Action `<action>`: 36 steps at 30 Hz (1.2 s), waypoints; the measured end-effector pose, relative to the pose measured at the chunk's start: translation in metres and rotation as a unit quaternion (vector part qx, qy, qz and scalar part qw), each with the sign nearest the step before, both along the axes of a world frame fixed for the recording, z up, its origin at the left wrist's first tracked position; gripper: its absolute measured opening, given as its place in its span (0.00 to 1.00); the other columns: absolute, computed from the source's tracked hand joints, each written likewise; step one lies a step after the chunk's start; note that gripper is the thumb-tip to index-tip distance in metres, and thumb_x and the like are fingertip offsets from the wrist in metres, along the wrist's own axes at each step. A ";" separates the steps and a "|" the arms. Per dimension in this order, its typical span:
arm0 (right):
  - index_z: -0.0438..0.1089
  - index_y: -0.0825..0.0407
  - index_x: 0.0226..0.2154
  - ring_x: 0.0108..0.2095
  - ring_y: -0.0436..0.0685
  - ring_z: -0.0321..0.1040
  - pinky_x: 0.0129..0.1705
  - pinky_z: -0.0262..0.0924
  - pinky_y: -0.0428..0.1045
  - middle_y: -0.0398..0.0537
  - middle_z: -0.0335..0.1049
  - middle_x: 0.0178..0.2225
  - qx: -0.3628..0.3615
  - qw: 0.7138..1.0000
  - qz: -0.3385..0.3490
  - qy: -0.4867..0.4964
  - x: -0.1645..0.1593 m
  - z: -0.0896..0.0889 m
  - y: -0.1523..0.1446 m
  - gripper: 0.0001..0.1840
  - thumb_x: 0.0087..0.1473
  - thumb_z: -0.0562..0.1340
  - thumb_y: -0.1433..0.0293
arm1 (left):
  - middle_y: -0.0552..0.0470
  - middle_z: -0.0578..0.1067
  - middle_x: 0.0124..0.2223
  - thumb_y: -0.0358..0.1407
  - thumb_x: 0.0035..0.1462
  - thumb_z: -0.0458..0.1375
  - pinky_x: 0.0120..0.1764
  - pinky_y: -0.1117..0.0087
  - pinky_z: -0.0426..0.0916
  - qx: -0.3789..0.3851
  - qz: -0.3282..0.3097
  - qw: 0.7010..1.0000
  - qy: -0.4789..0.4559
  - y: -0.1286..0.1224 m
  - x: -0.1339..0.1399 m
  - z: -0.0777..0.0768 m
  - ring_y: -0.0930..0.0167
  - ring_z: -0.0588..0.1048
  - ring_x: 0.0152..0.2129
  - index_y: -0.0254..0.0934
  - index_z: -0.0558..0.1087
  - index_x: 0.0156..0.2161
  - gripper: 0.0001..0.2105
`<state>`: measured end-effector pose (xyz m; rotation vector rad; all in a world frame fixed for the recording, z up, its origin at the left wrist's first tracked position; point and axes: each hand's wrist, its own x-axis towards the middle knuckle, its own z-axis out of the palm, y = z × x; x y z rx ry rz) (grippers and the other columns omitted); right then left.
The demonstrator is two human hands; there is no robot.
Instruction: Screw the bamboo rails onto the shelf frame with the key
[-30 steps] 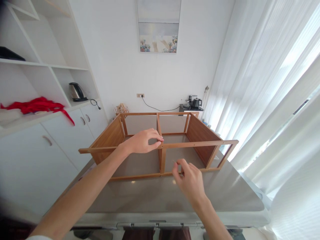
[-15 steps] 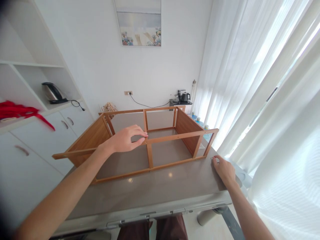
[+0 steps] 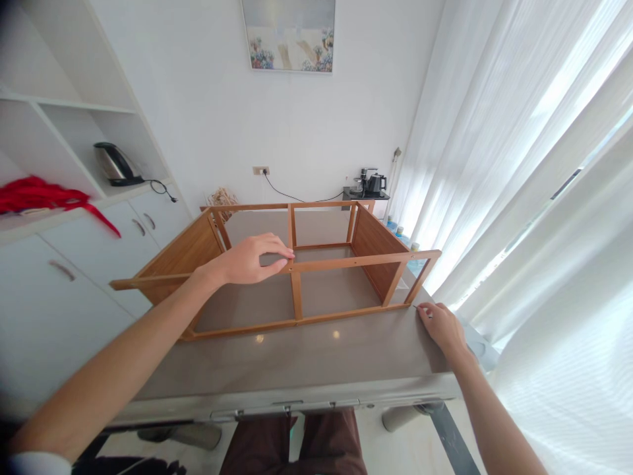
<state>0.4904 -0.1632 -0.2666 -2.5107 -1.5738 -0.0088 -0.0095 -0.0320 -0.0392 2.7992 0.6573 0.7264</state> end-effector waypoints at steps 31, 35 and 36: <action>0.73 0.47 0.35 0.33 0.60 0.74 0.33 0.59 0.50 0.48 0.78 0.36 0.047 0.998 0.025 0.017 0.017 0.009 0.024 0.11 0.51 0.61 0.60 | 0.52 0.79 0.47 0.40 0.63 0.54 0.50 0.65 0.71 -0.024 -0.001 1.000 0.002 0.001 0.000 0.001 0.68 0.78 0.42 0.45 0.78 0.47 0.13; 0.74 0.46 0.37 0.37 0.59 0.74 0.37 0.61 0.50 0.46 0.78 0.40 0.071 0.996 0.029 0.045 0.018 0.010 0.022 0.14 0.53 0.59 0.57 | 0.52 0.79 0.47 0.41 0.63 0.54 0.49 0.65 0.72 -0.029 0.002 1.000 0.001 0.001 0.000 0.001 0.68 0.78 0.41 0.45 0.78 0.48 0.13; 0.75 0.46 0.37 0.36 0.59 0.74 0.37 0.61 0.49 0.45 0.79 0.40 0.074 0.995 0.026 0.054 0.018 0.009 0.022 0.15 0.53 0.58 0.57 | 0.52 0.79 0.47 0.41 0.63 0.54 0.49 0.65 0.72 -0.030 0.002 1.000 0.000 0.001 0.000 0.001 0.68 0.78 0.41 0.45 0.79 0.48 0.14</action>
